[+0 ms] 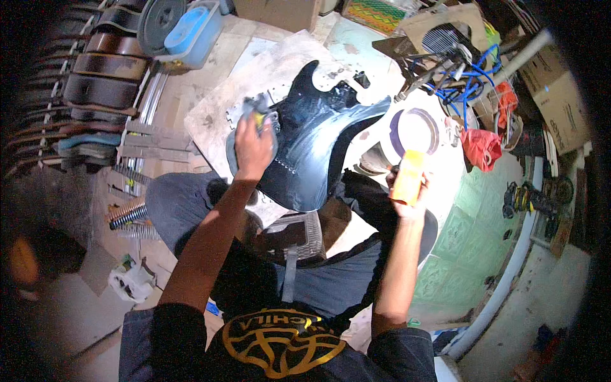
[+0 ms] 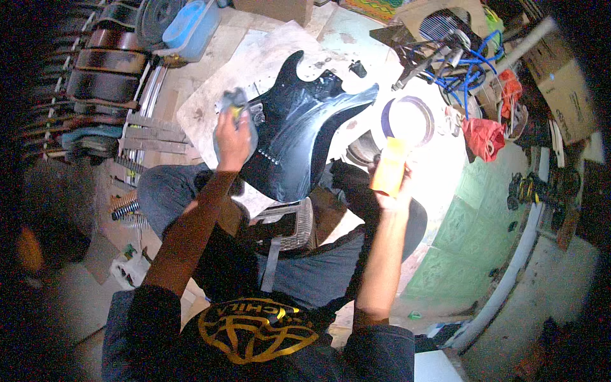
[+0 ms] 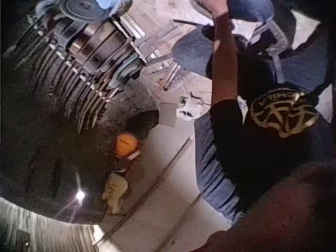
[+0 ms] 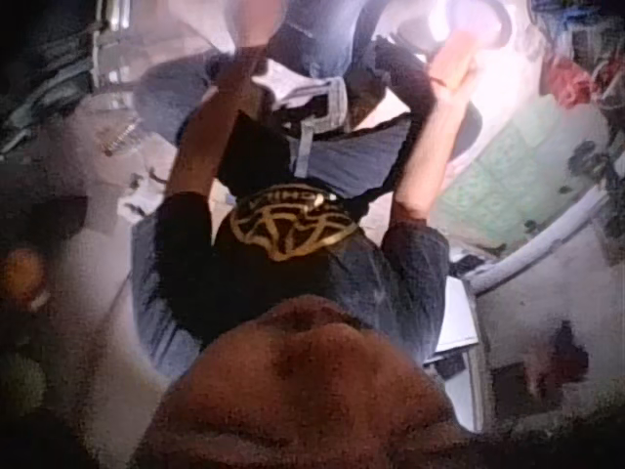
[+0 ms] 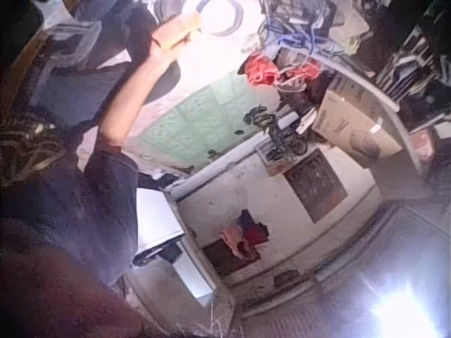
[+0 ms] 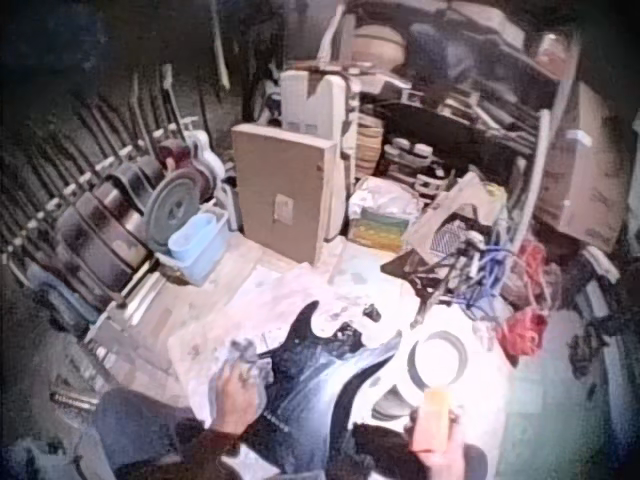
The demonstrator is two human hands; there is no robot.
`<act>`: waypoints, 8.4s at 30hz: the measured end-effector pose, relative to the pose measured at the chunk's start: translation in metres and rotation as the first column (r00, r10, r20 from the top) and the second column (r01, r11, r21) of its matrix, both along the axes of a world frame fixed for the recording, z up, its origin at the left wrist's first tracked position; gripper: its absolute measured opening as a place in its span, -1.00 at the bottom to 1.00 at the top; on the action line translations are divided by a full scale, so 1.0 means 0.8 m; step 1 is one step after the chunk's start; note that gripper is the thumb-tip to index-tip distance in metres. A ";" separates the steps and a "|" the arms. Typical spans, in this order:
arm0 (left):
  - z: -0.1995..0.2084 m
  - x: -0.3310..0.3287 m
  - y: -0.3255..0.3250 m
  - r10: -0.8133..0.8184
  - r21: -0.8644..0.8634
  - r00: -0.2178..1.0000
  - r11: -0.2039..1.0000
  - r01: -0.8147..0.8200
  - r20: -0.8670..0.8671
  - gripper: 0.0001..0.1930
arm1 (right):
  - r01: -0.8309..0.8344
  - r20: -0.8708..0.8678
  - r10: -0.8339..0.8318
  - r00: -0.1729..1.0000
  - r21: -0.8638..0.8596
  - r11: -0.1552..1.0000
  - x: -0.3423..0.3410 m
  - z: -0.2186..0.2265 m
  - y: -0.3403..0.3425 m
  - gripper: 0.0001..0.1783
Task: The person sands the black body of an electric guitar using an orange sanding block and a cloth.
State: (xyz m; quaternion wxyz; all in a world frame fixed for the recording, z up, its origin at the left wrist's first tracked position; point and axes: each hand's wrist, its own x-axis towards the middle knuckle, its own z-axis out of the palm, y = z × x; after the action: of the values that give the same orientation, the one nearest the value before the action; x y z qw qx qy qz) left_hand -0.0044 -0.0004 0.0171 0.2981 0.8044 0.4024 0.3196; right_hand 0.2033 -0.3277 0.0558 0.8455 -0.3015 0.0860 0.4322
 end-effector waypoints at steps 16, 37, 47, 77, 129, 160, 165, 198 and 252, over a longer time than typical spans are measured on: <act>0.029 -0.118 -0.145 -0.324 0.028 0.877 0.934 0.356 -0.356 -0.30 | 0.108 0.037 -0.108 0.994 -0.020 0.994 -0.001 -0.004 0.030 -0.56; -0.038 0.001 -0.177 -0.352 0.231 0.727 0.789 0.569 -0.590 -0.49 | 0.174 0.033 -0.172 0.985 -0.086 0.981 -0.014 0.035 0.045 -0.60; -0.010 0.095 -0.132 -0.488 0.116 0.697 0.771 0.627 -0.525 -0.29 | 0.162 -0.026 -0.165 0.986 -0.084 0.983 -0.013 0.028 0.040 -0.47; -0.030 0.279 -0.100 -0.570 0.262 0.572 0.535 0.803 -0.589 -0.25 | 0.249 0.059 -0.246 0.967 -0.049 0.967 -0.024 0.097 0.049 -0.24; 0.030 0.019 0.058 0.106 0.009 0.948 0.994 -0.108 -0.300 -0.29 | 0.191 0.284 -0.134 0.949 -0.184 0.964 -0.038 0.137 0.090 -0.40; -0.051 0.287 -0.103 -0.487 0.241 0.673 0.681 0.692 -0.557 -0.27 | 0.234 0.210 -0.188 0.960 -0.222 0.947 -0.022 0.123 0.074 -0.29; -0.075 0.405 -0.086 -0.441 0.242 0.700 0.722 0.649 -0.562 -0.37 | 0.203 0.202 -0.153 0.967 -0.260 0.944 -0.018 0.133 0.074 -0.37; -0.027 0.039 -0.067 -0.712 0.100 0.387 0.410 0.907 -0.587 -0.15 | 0.276 0.218 -0.243 0.945 -0.138 0.951 -0.027 0.126 0.082 -0.47; -0.005 -0.014 0.072 0.239 0.159 0.695 0.971 -0.178 -0.678 -0.17 | 0.200 0.249 -0.143 0.958 -0.219 0.955 -0.021 0.119 0.083 -0.44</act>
State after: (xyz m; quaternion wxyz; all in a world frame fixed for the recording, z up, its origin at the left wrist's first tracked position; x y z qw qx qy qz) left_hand -0.0156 0.0570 0.0130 0.0549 0.8258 0.5596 0.0435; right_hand 0.1865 -0.2609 0.1511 0.8410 -0.4419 0.0654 0.3051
